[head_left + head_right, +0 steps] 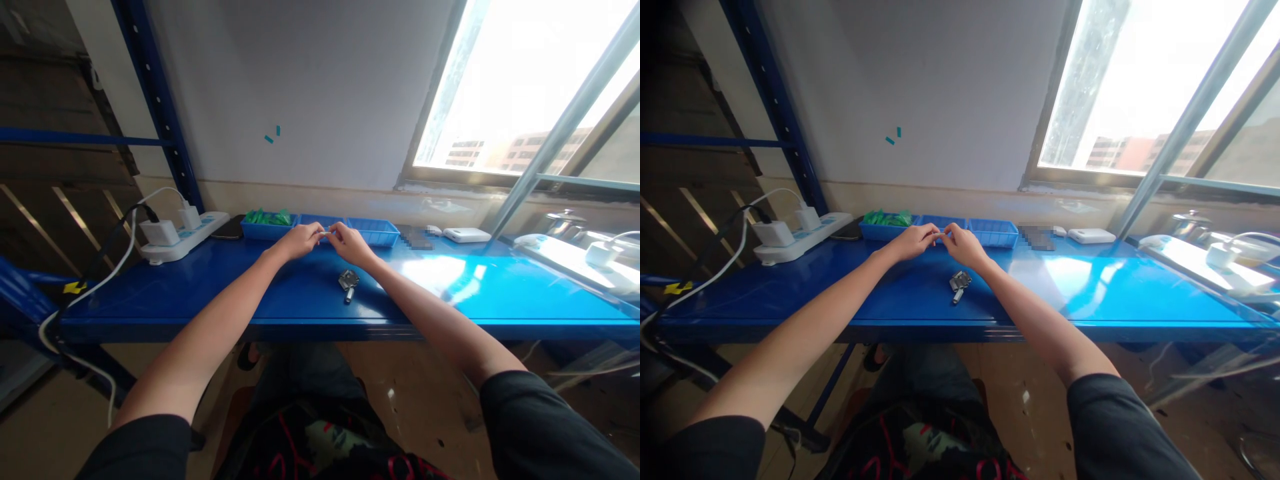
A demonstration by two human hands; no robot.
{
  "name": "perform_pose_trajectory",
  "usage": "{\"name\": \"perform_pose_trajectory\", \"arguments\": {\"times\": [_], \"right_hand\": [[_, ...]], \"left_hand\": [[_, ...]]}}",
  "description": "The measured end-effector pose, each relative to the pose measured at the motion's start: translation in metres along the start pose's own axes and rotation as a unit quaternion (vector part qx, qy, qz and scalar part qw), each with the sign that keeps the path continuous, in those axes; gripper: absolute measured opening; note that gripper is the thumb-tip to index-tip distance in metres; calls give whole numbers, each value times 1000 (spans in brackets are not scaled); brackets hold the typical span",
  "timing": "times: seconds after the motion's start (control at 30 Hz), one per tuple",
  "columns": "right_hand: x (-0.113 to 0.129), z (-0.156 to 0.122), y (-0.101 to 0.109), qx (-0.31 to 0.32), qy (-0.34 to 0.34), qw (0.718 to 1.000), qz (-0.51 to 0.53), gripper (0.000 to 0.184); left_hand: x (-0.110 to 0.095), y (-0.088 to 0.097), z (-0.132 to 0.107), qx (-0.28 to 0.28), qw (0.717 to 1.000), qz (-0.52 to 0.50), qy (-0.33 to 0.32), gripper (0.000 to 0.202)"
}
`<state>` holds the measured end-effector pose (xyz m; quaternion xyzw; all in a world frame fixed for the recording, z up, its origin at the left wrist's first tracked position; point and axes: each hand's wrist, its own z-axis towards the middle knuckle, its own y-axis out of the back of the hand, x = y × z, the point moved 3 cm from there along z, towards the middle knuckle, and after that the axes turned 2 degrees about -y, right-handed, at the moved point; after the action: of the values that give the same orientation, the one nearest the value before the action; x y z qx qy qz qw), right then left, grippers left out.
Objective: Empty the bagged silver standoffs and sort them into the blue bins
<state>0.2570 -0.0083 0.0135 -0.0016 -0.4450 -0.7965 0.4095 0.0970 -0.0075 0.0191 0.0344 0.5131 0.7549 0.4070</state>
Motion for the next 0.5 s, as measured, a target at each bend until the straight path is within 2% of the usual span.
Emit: {"name": "perform_pose_trajectory", "arguments": {"times": [0.1,0.17,0.3,0.5], "right_hand": [[0,-1,0,8,17,1000,21,25],[0,-1,0,9,22,1000,18,21],[0,-1,1,7,-1,1000,-17,17],[2,0,3,-4,-34,997,-66,31]], "left_hand": [[0,-1,0,4,1000,-1,-1,31],[0,-2,0,5,1000,5,-4,33],[-1,-2,-1,13,1000,12,-3,33],[-2,-2,-1,0,1000,7,3,31]]}}
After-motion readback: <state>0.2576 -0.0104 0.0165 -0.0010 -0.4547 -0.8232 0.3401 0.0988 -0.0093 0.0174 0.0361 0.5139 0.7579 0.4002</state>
